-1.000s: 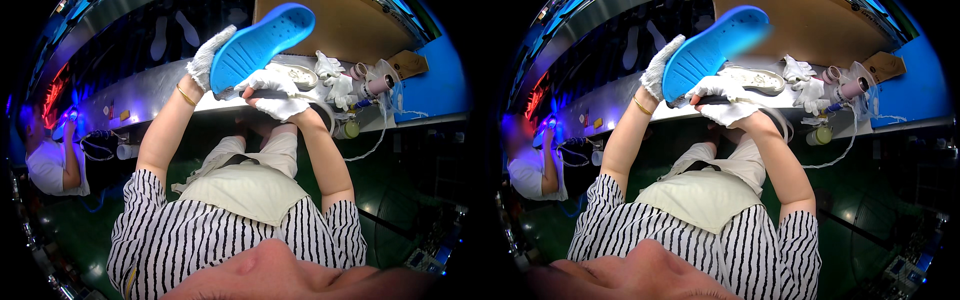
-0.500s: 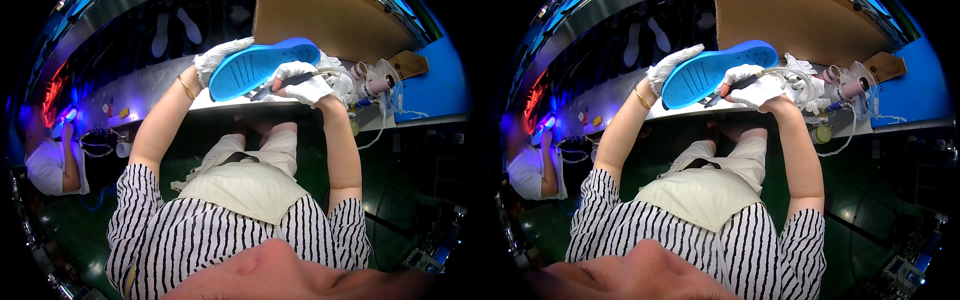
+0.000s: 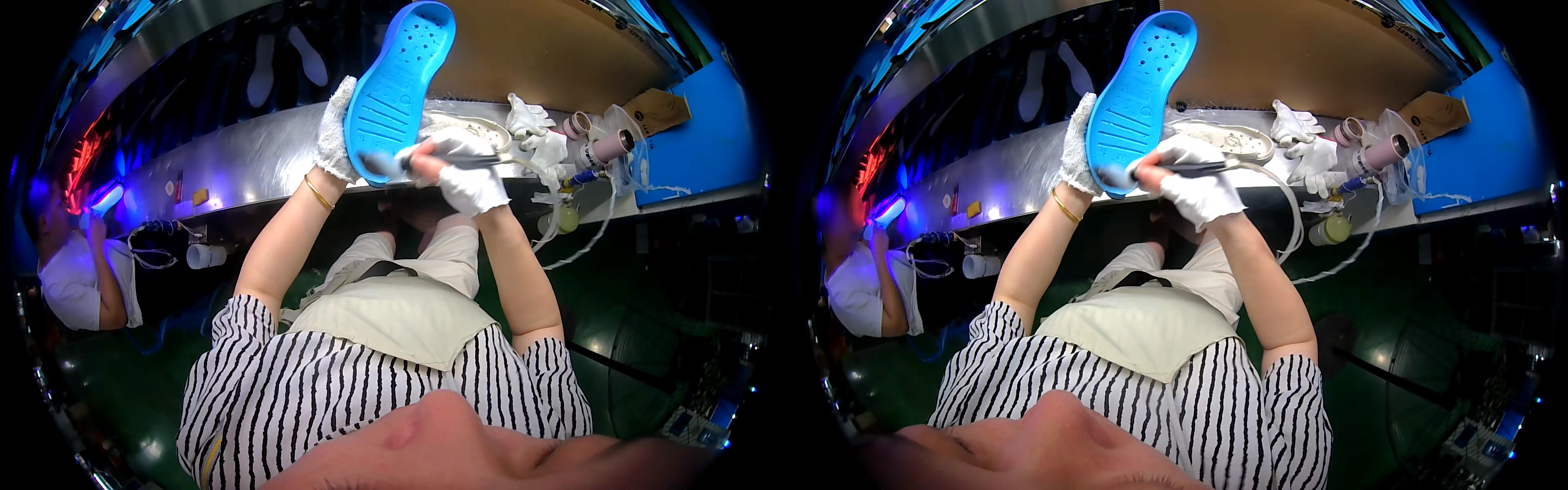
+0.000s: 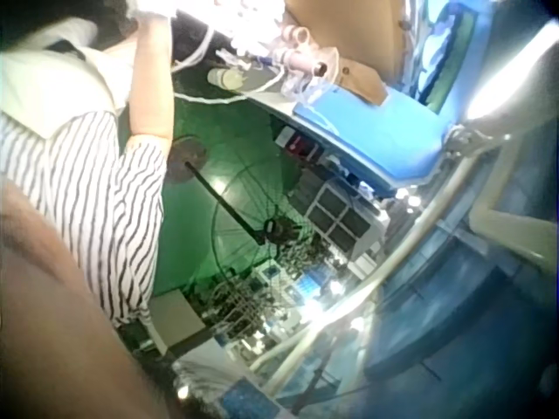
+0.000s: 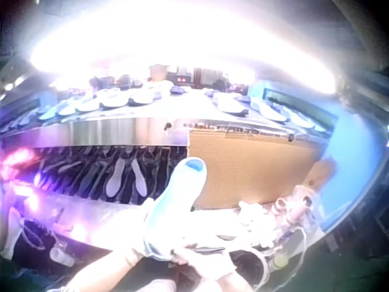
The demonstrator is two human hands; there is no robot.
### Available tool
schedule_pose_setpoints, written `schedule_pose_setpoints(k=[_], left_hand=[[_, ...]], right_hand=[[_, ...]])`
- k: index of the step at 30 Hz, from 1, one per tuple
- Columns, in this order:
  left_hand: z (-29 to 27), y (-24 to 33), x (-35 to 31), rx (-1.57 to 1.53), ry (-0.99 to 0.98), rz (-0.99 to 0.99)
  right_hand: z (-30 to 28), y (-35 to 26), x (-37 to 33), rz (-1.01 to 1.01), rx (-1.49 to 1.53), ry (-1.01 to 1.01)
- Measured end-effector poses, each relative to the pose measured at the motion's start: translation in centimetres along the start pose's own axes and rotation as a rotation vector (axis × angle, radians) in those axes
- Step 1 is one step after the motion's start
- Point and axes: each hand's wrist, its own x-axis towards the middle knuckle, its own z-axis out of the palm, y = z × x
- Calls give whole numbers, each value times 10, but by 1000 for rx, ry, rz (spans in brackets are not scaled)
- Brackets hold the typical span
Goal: The person applies a liquid substance to the undersides of shoe soles using a brush, alternating between different sole components and reaching for new ones from an overhead conveyor.
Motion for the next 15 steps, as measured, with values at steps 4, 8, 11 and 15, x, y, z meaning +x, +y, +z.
schedule_pose_setpoints(k=[4,8,11,15], left_hand=[[1,-3,2,30,-40,50],[-6,-2,3,21,-1,53],[-3,-8,1,19,68,90],[2,-21,-3,35,190,120]], right_hand=[[6,13,-3,-254,-293,123],[25,6,-13,-203,-303,-49],[20,3,-8,-53,-139,3],[3,5,14,-307,-307,258]])
